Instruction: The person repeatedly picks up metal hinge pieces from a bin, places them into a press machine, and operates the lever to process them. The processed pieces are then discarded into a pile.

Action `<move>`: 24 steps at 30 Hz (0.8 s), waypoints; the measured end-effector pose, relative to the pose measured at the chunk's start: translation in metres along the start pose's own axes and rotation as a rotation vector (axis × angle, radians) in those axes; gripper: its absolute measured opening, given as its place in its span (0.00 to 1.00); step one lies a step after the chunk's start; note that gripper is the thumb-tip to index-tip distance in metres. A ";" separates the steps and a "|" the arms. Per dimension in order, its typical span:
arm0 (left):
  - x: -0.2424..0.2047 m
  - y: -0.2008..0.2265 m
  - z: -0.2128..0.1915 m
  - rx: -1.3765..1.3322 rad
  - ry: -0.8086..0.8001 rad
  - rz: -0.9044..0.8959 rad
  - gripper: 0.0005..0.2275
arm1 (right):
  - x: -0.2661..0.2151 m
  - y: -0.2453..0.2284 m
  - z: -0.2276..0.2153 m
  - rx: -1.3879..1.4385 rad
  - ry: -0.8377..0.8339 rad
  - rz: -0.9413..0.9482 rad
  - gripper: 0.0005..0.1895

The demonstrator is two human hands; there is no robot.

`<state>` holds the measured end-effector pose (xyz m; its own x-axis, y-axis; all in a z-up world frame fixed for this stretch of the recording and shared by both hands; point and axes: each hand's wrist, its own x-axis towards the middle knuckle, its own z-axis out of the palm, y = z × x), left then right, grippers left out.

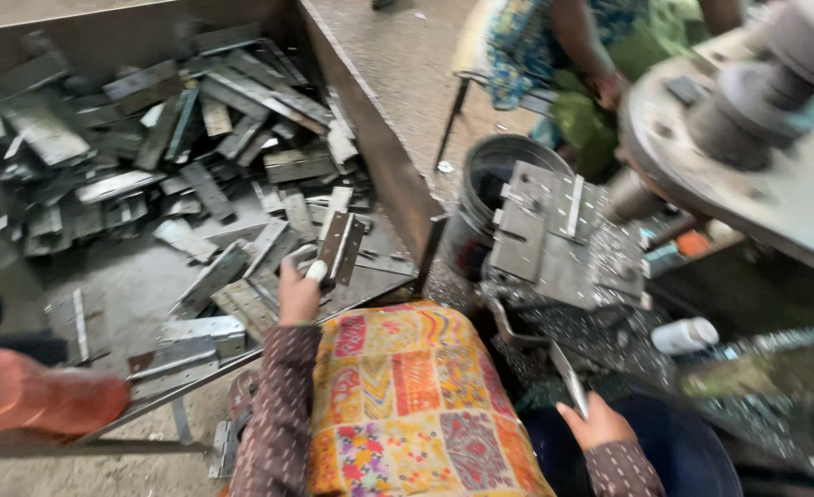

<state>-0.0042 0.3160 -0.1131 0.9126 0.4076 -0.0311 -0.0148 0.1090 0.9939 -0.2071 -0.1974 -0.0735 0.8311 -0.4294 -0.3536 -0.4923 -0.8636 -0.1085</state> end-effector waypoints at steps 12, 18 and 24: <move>-0.169 0.108 0.187 -0.492 -0.580 -0.321 0.17 | -0.010 -0.009 -0.005 0.043 0.006 -0.014 0.27; -0.216 0.130 0.234 0.529 -0.515 0.351 0.20 | -0.017 -0.014 -0.016 0.038 -0.086 -0.018 0.30; -0.215 0.132 0.257 0.987 -0.364 1.049 0.19 | -0.010 -0.026 -0.049 -0.032 -0.162 -0.025 0.35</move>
<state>-0.0974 0.0092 0.0523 0.7129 -0.3507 0.6072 -0.5742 -0.7890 0.2185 -0.1903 -0.1834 -0.0217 0.7887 -0.3617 -0.4970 -0.4618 -0.8823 -0.0907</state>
